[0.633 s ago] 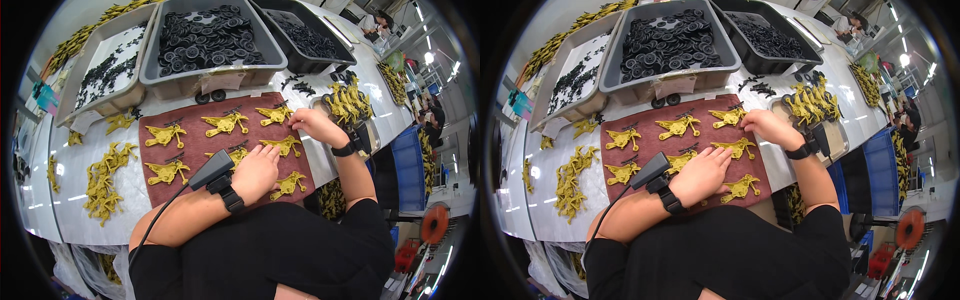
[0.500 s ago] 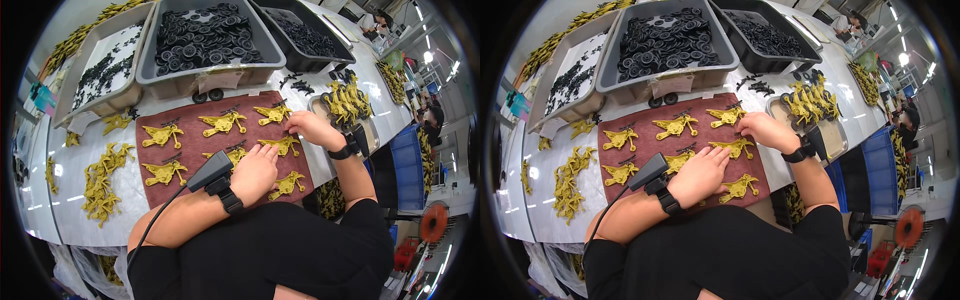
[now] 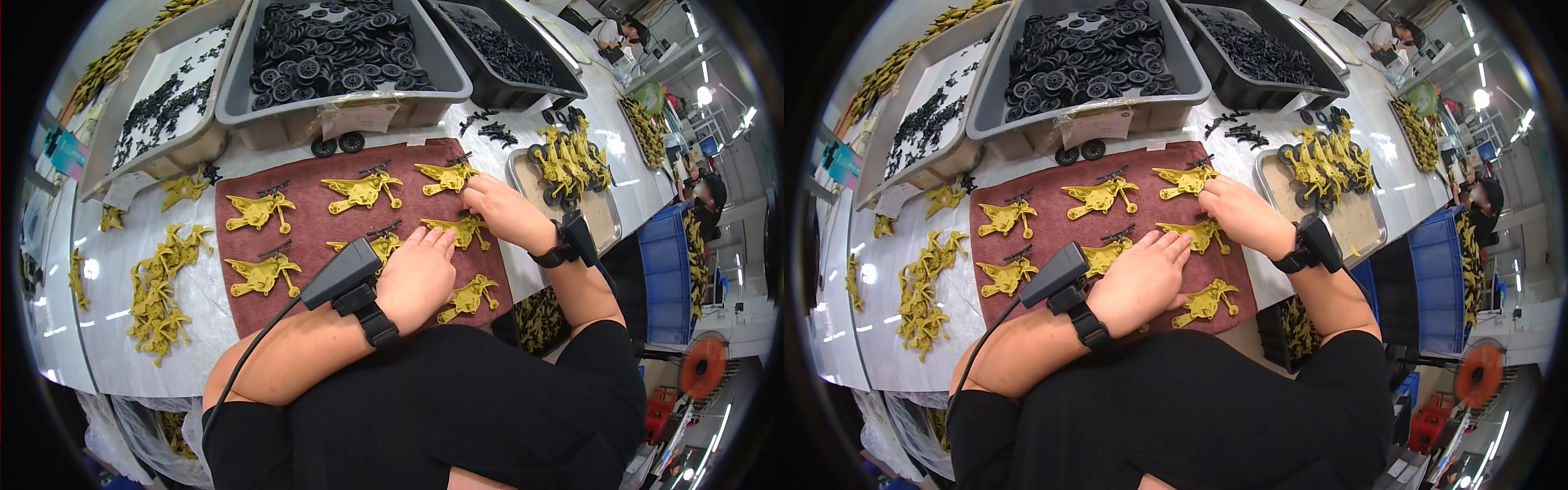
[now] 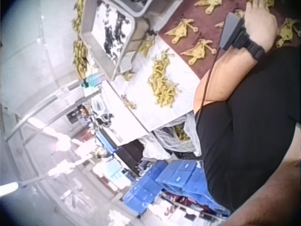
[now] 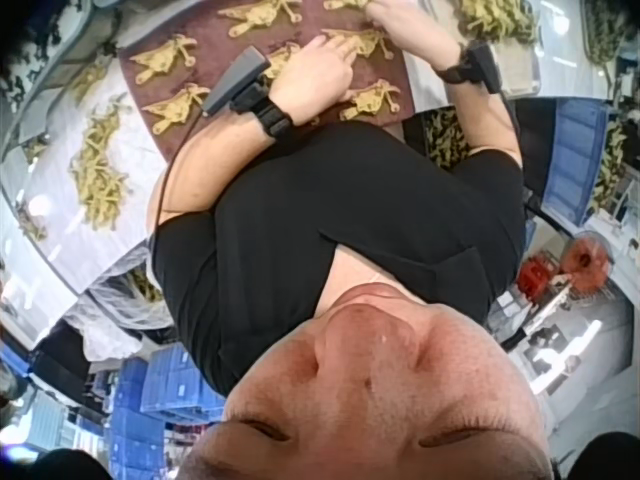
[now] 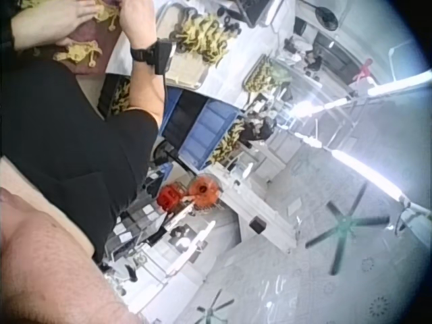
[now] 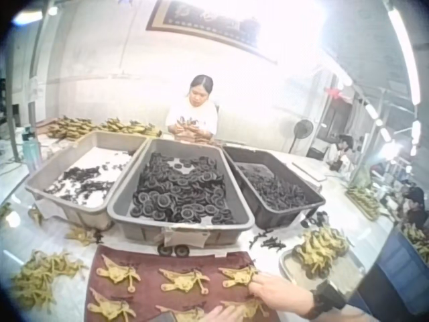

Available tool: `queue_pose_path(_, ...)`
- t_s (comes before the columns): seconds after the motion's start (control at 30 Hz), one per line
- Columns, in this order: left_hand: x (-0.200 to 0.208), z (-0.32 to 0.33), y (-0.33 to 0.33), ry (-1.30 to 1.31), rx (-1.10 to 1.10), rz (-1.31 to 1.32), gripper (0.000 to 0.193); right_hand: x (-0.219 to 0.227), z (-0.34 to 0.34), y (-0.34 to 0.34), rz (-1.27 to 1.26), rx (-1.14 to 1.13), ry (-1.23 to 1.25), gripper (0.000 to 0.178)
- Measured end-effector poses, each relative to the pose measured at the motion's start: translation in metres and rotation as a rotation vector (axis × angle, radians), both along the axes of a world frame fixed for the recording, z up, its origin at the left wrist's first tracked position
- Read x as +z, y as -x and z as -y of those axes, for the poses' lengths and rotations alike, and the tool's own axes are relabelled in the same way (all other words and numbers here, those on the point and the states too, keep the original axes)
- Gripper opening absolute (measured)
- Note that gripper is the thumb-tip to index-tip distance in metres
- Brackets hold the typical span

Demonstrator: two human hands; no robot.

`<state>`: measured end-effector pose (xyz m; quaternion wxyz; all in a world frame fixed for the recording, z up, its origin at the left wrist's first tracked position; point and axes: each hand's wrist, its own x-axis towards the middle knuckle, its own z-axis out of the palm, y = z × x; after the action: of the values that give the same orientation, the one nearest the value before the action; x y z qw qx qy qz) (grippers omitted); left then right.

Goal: The person is assembling small yellow and black toy motorcycle components at a manufacturing table.

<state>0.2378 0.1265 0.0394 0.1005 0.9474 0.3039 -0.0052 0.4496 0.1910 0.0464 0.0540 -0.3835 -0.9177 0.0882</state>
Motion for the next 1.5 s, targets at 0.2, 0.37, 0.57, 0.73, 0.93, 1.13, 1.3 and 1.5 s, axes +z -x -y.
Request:
queue_pose_path(0.2,-0.01,0.0,-0.002,-0.029,0.024,0.103,0.051,-0.006,-0.003,-0.002,0.024,0.025,-0.003,0.004)
queue_pose_path(0.37,-0.006,0.001,-0.002,-0.045,0.029,0.057,0.056,-0.01,0.002,-0.002,0.051,-0.012,-0.074,0.004)
queue_pose_path(0.57,-0.004,0.005,-0.004,-0.113,0.006,-0.003,0.063,-0.008,0.0,-0.015,-0.187,-0.117,0.182,0.006)
queue_pose_path(0.73,-0.003,0.004,-0.015,-0.221,0.006,0.013,0.061,-0.009,0.004,-0.02,-0.245,-0.154,0.132,0.01)
queue_pose_path(0.93,-0.021,-0.008,-0.021,-0.129,-0.073,0.108,0.068,-0.013,0.001,-0.023,-0.111,-0.126,0.121,0.007)
queue_pose_path(1.13,-0.013,-0.007,-0.024,-0.038,-0.053,0.108,0.072,-0.014,0.013,-0.01,-0.012,-0.141,-0.081,0.007)
queue_pose_path(1.3,-0.012,-0.005,-0.031,-0.103,-0.001,0.056,0.073,-0.018,0.018,-0.003,-0.009,-0.213,-0.19,0.009)
queue_pose_path(1.5,-0.015,-0.007,-0.031,-0.101,-0.005,0.077,0.071,-0.023,0.016,-0.004,-0.028,-0.218,-0.156,0.008)
